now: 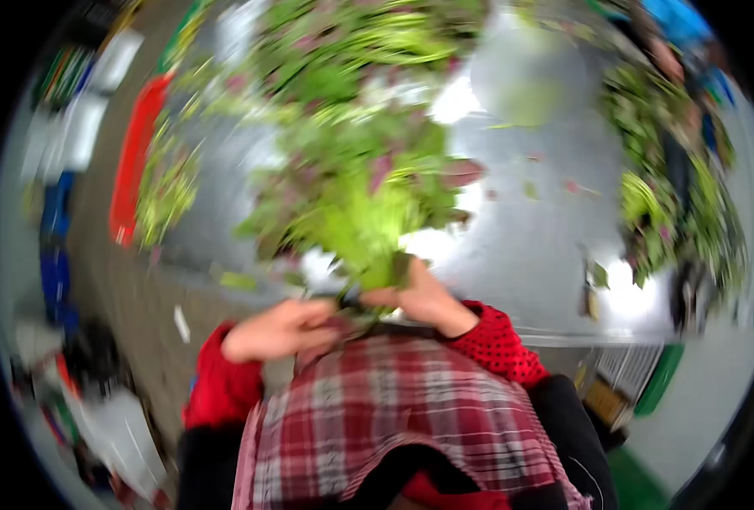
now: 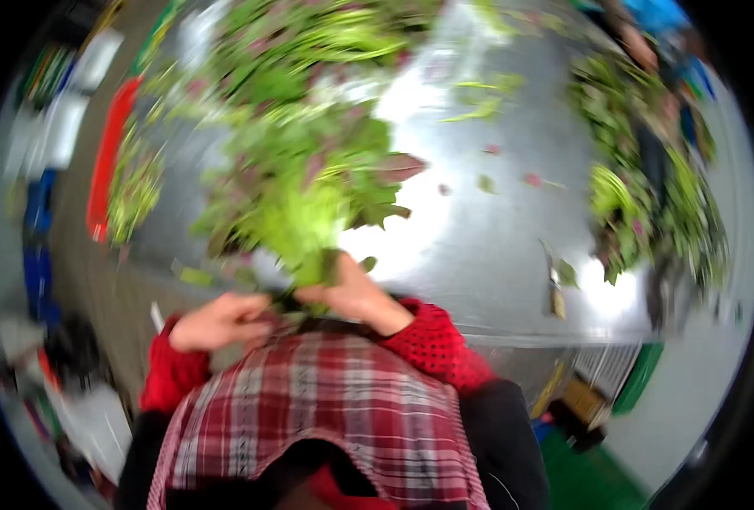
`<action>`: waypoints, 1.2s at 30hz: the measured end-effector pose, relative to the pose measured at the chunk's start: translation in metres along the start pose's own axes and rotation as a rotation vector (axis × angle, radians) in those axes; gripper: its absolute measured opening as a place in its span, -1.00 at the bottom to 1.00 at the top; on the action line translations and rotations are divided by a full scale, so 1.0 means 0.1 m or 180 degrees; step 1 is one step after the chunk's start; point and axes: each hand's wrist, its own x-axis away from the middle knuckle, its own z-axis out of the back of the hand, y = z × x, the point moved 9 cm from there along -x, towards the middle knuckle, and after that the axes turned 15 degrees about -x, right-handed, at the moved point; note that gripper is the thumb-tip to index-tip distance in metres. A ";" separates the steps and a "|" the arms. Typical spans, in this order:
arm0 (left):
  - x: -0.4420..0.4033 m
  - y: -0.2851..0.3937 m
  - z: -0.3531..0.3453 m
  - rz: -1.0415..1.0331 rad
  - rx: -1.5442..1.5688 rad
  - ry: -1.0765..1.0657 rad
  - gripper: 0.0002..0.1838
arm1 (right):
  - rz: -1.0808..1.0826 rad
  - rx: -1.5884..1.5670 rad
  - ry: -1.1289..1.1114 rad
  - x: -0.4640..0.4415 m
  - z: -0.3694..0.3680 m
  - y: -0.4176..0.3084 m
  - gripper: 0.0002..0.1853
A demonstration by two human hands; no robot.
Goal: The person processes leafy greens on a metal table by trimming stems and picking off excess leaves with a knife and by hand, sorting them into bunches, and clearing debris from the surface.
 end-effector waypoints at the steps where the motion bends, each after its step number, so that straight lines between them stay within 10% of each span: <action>1: 0.15 -0.28 0.09 0.0809 0.0862 0.0456 -0.91 | 0.0443 0.0342 0.0112 0.08 0.03 -0.26 -0.68; 5: 0.55 -0.35 0.87 0.1045 -0.1615 0.2972 -0.60 | 0.0985 -0.0362 -0.0166 0.25 0.09 -0.86 -0.64; 8: 0.07 -0.34 0.73 0.1104 -0.1664 0.2528 -0.67 | 0.0669 -0.0786 0.0188 0.26 0.18 -0.74 -0.65; 11: -0.37 -0.36 0.40 0.0720 -0.1434 0.1643 -0.74 | -0.0239 -0.0440 -0.0941 0.33 0.09 -0.67 -0.72; 13: -0.50 -0.15 0.21 0.0123 -0.0272 0.1533 -0.82 | -0.0171 -0.0739 -0.0463 0.48 0.43 -1.06 -0.82; 27: -0.88 -0.62 0.19 0.0890 -0.0314 0.1988 -0.81 | 0.3658 0.0436 0.5011 2.49 4.44 -3.25 -0.75; 31: -1.17 -0.45 0.10 0.1129 -0.0242 0.1722 -0.83 | 0.2752 0.1603 0.6492 2.71 5.55 -2.37 -0.77; 36: -1.78 0.34 0.17 -0.0477 -0.2165 0.1725 -0.82 | 0.1653 -0.0787 0.6005 2.42 6.45 -0.77 -0.49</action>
